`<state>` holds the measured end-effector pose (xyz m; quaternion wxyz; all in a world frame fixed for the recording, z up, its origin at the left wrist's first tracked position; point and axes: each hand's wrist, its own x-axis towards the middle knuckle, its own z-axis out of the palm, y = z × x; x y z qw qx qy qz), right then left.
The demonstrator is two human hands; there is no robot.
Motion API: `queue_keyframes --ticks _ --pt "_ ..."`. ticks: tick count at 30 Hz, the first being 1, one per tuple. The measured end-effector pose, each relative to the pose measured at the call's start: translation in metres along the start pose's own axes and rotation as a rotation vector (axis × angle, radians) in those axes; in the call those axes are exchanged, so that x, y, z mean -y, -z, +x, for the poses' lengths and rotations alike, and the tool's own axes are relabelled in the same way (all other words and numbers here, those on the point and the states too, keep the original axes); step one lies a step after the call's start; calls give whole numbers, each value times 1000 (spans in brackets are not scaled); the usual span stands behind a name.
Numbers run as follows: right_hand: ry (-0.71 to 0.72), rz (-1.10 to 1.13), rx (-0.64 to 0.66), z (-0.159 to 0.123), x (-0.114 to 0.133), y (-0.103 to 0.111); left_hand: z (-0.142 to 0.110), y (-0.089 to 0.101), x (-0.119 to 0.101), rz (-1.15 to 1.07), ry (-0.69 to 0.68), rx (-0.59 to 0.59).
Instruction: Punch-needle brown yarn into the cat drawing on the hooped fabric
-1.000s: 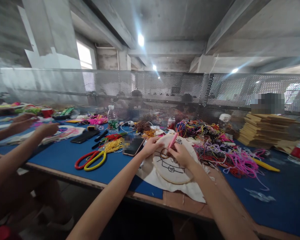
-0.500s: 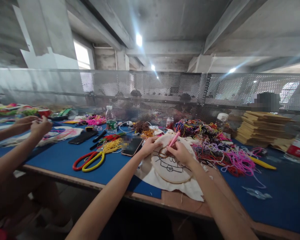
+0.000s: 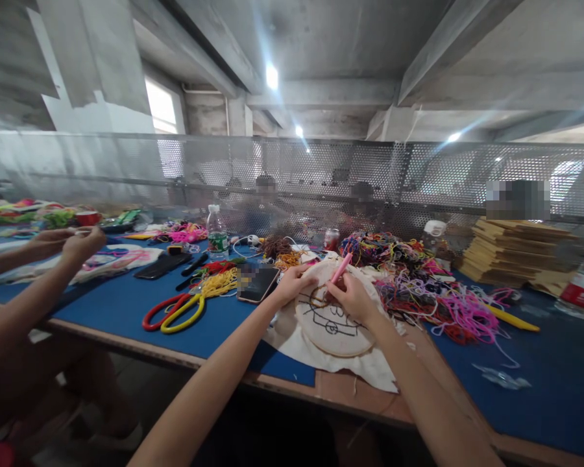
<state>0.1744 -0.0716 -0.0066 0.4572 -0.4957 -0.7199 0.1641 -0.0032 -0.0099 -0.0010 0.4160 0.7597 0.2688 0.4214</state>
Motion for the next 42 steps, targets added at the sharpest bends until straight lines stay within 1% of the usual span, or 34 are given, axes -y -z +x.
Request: queue_keyframes --ticks 7,13,18,22,27,31,35,37,40,42 --pt "-3 32 -12 1 -2 -2 0 0 0 20 -9 -14" --pt "15 109 0 0 3 -1 1 0 3 21 -3 -3" --pt "-12 162 7 -1 8 -1 2 0 4 21 -20 -18" --pt "-25 132 -1 -1 9 0 2 -1 2 18 -23 -26" --pt "5 109 6 -2 10 1 0 -1 -3 15 9 -40" --pt "9 154 50 -3 13 2 -3 -1 -11 25 37 -78" --pt "18 158 76 -4 14 4 -6 -3 -21 15 141 -137" --pt "29 139 83 -4 15 6 -7 -5 -25 16 166 -169" --pt "50 105 99 -4 17 9 -8 -6 -28 60 122 -193" --pt "69 95 105 -4 19 10 -8 -5 -29 110 87 -181"
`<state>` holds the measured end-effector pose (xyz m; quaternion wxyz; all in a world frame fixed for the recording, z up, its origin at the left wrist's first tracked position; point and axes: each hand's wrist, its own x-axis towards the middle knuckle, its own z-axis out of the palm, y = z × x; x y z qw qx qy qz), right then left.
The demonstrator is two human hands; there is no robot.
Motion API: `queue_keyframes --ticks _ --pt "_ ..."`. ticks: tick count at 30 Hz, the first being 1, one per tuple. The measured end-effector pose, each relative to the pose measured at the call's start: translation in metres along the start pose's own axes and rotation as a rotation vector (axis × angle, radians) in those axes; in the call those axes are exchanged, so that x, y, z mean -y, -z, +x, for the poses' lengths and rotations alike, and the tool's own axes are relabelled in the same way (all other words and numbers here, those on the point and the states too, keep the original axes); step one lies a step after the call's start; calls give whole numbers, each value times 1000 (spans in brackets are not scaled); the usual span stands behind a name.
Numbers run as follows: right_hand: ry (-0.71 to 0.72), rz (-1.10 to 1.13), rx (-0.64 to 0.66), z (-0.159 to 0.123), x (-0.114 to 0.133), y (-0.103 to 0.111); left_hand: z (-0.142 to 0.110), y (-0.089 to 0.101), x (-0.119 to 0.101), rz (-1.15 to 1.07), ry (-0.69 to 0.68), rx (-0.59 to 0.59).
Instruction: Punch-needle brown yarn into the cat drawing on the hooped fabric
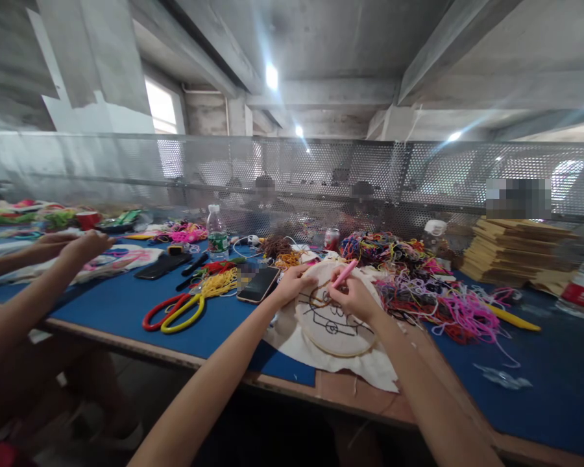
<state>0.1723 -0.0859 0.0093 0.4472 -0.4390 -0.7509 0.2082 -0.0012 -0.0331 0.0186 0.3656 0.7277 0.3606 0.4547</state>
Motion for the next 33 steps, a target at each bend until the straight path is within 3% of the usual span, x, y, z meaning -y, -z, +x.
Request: queue_keyframes --ticks 7,17,22,33 --pt "28 -59 -7 -1 2 0 -1 2 2 170 -11 22" --pt "47 -162 40 -3 11 1 5 2 11 -9 -64 88" --pt "46 -159 37 -3 10 2 5 2 14 -69 -15 64" --pt "51 -150 19 -3 9 2 13 2 28 -20 -120 169"
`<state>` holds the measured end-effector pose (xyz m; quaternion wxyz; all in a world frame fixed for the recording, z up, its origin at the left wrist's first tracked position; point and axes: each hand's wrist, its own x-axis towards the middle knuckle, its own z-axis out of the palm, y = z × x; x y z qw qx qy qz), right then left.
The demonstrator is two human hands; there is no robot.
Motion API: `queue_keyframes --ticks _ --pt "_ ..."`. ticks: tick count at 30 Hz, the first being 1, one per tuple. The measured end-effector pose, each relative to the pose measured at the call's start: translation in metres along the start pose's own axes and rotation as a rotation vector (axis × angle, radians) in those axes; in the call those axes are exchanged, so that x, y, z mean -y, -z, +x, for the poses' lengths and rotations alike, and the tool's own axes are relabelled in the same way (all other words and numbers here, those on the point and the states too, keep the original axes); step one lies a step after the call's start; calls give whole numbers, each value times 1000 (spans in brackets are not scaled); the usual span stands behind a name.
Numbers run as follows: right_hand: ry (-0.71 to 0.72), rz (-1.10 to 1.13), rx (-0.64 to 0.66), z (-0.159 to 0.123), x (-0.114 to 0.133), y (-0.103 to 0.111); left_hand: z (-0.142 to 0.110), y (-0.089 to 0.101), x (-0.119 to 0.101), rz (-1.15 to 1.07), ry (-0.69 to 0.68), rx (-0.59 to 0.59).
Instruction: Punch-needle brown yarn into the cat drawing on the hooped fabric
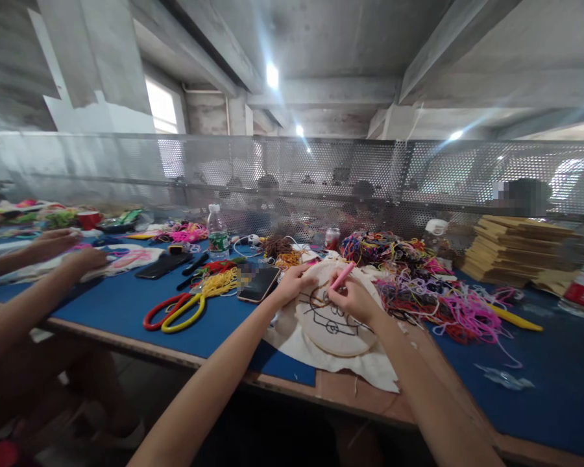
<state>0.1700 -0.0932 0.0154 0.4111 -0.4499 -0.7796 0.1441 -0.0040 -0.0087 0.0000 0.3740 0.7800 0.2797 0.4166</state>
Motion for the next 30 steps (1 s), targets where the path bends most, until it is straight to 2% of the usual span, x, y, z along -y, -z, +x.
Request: queue_keyframes --ticks 19,24,30 --pt "-34 94 -30 0 -5 -2 -1 -2 -3 -26 64 -27" --pt "-27 45 -38 0 -2 -1 -1 -2 -1 2 56 -24" --pt "2 -62 10 -1 0 -3 -1 0 0 29 13 -2"
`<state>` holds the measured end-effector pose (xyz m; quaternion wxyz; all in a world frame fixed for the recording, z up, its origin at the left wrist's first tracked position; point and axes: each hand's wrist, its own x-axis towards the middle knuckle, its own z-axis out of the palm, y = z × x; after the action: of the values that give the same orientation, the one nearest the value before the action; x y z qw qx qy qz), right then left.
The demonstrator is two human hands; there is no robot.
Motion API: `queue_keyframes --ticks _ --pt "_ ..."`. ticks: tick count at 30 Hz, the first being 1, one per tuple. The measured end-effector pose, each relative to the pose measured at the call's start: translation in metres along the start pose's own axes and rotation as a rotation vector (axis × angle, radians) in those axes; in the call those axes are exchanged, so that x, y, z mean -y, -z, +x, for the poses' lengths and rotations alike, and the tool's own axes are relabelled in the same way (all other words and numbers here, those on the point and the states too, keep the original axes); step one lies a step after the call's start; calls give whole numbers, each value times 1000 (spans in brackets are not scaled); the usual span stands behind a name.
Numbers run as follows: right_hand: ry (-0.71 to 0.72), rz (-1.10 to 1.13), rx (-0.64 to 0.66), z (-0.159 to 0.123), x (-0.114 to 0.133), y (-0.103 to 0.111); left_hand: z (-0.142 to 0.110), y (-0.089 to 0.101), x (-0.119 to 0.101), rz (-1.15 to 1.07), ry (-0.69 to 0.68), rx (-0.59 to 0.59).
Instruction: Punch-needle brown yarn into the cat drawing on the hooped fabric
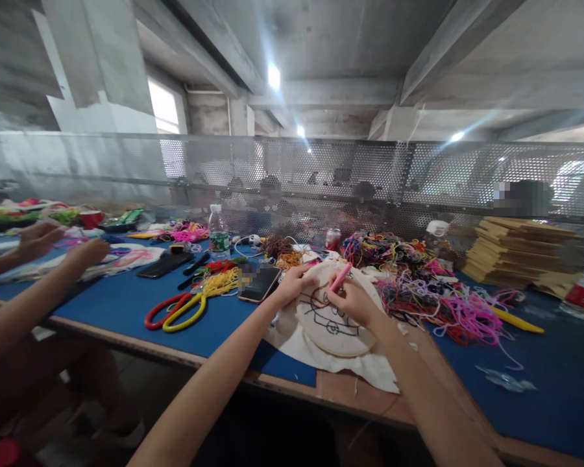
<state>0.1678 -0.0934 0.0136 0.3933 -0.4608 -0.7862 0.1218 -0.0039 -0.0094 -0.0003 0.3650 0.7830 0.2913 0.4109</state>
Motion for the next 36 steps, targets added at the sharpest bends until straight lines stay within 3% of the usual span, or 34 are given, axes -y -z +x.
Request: queue_keyframes --ticks 13,17,22,36 --pt "60 -123 105 1 -5 -5 1 1 1 58 -32 -3" --pt "-4 -159 121 1 -3 -5 1 0 3 59 -17 6" --pt "-113 -4 102 2 -10 -3 1 0 6 15 -20 -6" --pt "-66 116 85 2 -17 3 1 0 5 -7 -4 -11"
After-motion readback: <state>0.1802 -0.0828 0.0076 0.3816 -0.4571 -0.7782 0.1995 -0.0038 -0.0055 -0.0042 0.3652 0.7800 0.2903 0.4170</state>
